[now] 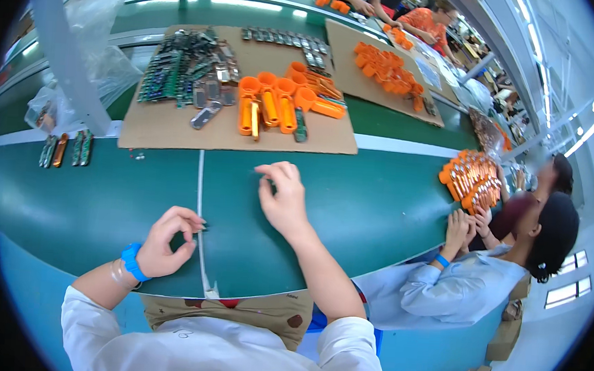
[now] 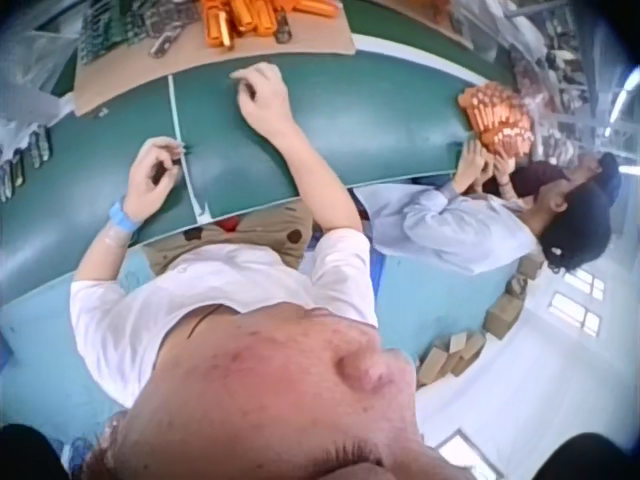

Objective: Assemble internal components and PCB into the orange casing of a handheld electronic fan.

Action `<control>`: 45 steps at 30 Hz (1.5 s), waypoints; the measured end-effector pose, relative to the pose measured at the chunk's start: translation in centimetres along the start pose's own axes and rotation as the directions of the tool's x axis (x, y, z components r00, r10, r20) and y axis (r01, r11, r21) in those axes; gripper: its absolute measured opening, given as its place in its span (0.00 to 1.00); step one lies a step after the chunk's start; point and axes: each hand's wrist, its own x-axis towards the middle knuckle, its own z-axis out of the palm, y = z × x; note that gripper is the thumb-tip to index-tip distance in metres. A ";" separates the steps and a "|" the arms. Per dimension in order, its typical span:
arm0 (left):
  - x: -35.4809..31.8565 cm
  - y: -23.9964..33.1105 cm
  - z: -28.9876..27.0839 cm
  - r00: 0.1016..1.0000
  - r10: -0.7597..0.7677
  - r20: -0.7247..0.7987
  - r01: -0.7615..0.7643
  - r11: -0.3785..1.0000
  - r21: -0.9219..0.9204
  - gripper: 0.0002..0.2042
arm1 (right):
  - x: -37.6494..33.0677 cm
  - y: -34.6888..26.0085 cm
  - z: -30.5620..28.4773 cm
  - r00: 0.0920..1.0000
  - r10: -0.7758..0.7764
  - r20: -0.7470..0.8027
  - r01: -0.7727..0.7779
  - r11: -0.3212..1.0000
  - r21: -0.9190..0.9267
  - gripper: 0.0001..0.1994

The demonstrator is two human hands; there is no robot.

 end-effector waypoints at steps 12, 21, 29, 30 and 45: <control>0.5 0.3 -0.4 0.997 -0.058 -0.057 0.059 0.998 0.004 0.09 | 0.2 -0.6 -0.6 0.987 -0.155 0.033 0.158 0.984 -0.078 0.10; 0.2 -0.4 -0.8 0.997 -0.002 -0.080 0.016 0.986 0.168 0.07 | 0.9 -0.1 -0.1 0.941 -0.339 0.021 0.337 0.924 -0.180 0.11; 0.4 -0.4 -1.0 0.994 -0.067 -0.082 0.077 0.987 0.138 0.07 | 1.2 0.3 0.5 0.903 -0.429 0.003 0.421 0.885 -0.199 0.10; 0.3 -0.3 -1.0 0.994 -0.071 -0.081 0.082 0.986 0.143 0.07 | 1.2 0.3 0.5 0.904 -0.427 -0.001 0.419 0.887 -0.193 0.10; 0.1 -1.0 -1.1 0.998 -0.009 -0.063 0.017 0.991 0.131 0.07 | 1.0 0.6 0.6 0.924 -0.382 0.029 0.383 0.915 -0.129 0.08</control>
